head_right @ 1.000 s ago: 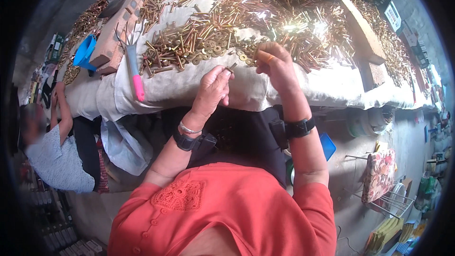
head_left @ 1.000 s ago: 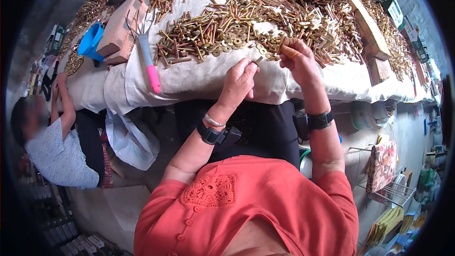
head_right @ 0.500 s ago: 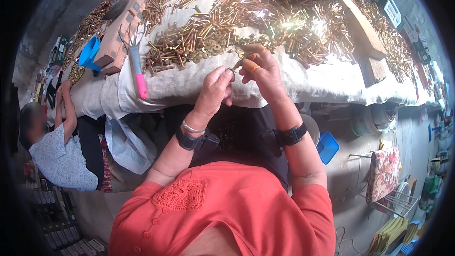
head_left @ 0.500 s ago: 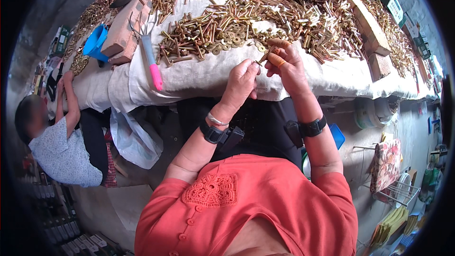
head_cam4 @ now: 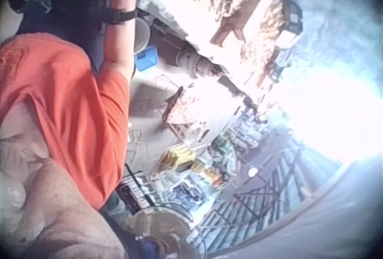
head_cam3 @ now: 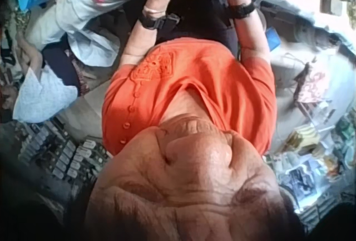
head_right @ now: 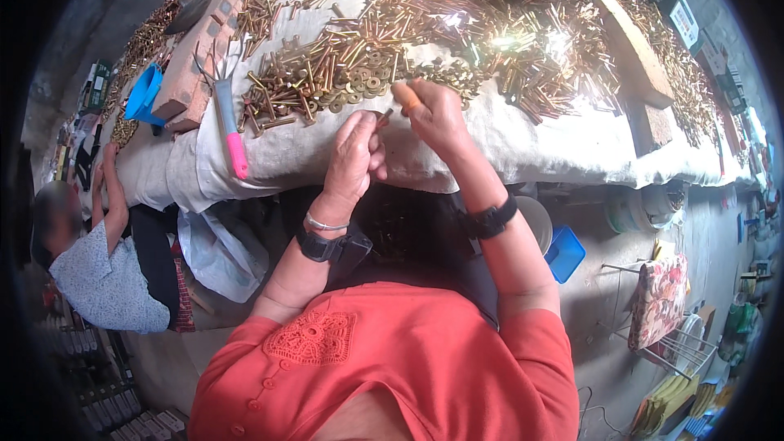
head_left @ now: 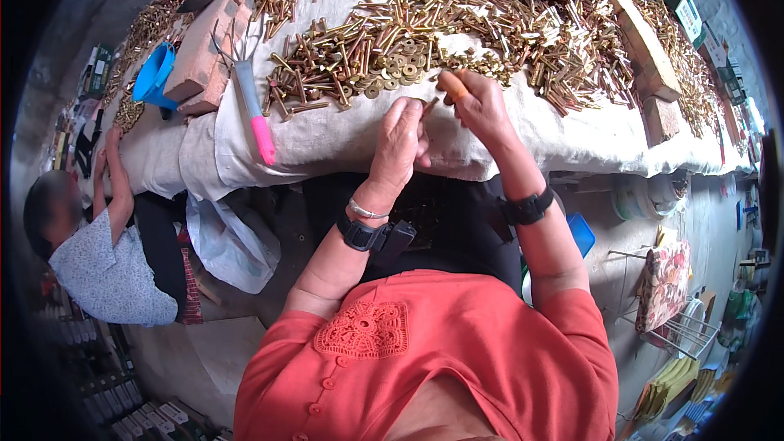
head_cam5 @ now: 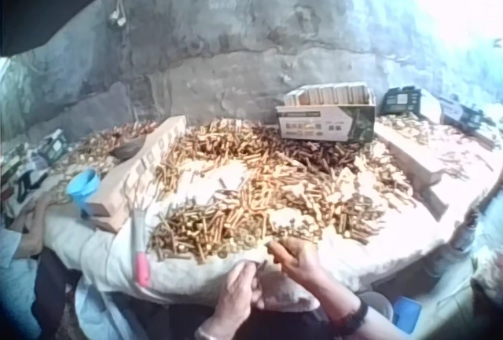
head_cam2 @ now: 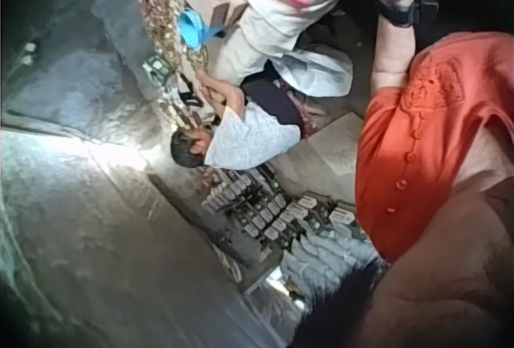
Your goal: Assembling or sorting small metal components at a workbench.
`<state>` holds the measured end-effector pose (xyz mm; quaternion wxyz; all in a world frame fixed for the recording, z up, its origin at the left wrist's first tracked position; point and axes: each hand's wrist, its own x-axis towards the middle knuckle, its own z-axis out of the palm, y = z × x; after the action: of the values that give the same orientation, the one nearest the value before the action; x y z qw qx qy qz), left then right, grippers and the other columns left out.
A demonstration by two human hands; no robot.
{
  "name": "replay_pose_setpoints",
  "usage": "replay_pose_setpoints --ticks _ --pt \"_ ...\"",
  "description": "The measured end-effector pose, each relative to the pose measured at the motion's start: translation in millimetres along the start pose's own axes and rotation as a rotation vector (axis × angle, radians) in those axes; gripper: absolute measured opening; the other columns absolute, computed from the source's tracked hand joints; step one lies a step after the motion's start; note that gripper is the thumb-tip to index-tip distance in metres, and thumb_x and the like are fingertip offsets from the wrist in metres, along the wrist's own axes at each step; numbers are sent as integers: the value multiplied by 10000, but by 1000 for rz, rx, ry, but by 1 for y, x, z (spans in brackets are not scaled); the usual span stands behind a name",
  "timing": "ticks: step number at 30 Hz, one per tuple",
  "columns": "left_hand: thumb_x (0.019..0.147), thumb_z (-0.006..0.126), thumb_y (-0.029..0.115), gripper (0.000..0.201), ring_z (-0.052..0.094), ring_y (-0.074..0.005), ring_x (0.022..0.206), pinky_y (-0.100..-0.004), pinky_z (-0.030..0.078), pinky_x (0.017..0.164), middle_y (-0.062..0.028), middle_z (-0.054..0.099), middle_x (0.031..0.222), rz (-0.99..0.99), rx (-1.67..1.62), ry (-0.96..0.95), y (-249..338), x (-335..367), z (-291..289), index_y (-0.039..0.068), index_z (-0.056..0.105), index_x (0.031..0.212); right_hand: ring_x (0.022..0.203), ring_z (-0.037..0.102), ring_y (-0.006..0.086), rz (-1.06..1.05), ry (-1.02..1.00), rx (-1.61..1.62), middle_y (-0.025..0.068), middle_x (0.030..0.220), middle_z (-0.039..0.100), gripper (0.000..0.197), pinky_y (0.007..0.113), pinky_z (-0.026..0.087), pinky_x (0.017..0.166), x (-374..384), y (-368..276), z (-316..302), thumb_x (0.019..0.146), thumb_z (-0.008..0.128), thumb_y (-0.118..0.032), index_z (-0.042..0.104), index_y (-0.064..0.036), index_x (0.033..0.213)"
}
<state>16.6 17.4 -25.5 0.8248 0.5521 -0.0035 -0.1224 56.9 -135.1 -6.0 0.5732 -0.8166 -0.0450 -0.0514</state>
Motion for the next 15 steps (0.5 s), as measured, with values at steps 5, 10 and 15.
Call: replay_pose_setpoints --ticks 5,10,15 --pt "960 509 308 272 371 -27 473 -200 401 367 36 416 660 68 27 55 6 4 -5 38 538 937 814 637 375 -75 7 -789 196 815 648 245 472 506 718 35 6 19 810 575 -264 588 -27 872" --pt "965 505 287 273 379 -27 475 -209 434 378 9 456 721 131 -19 84 10 -1 -12 28 521 881 794 644 357 -53 26 -805 193 872 656 197 448 511 723 34 6 22 783 580 -205 618 -49 896" --pt "968 495 281 269 387 -29 478 -218 437 385 14 456 713 132 -3 89 9 -3 -16 33 523 869 664 611 138 91 -251 172 58 799 655 164 268 501 589 15 -6 2 794 624 -88 664 -11 934"
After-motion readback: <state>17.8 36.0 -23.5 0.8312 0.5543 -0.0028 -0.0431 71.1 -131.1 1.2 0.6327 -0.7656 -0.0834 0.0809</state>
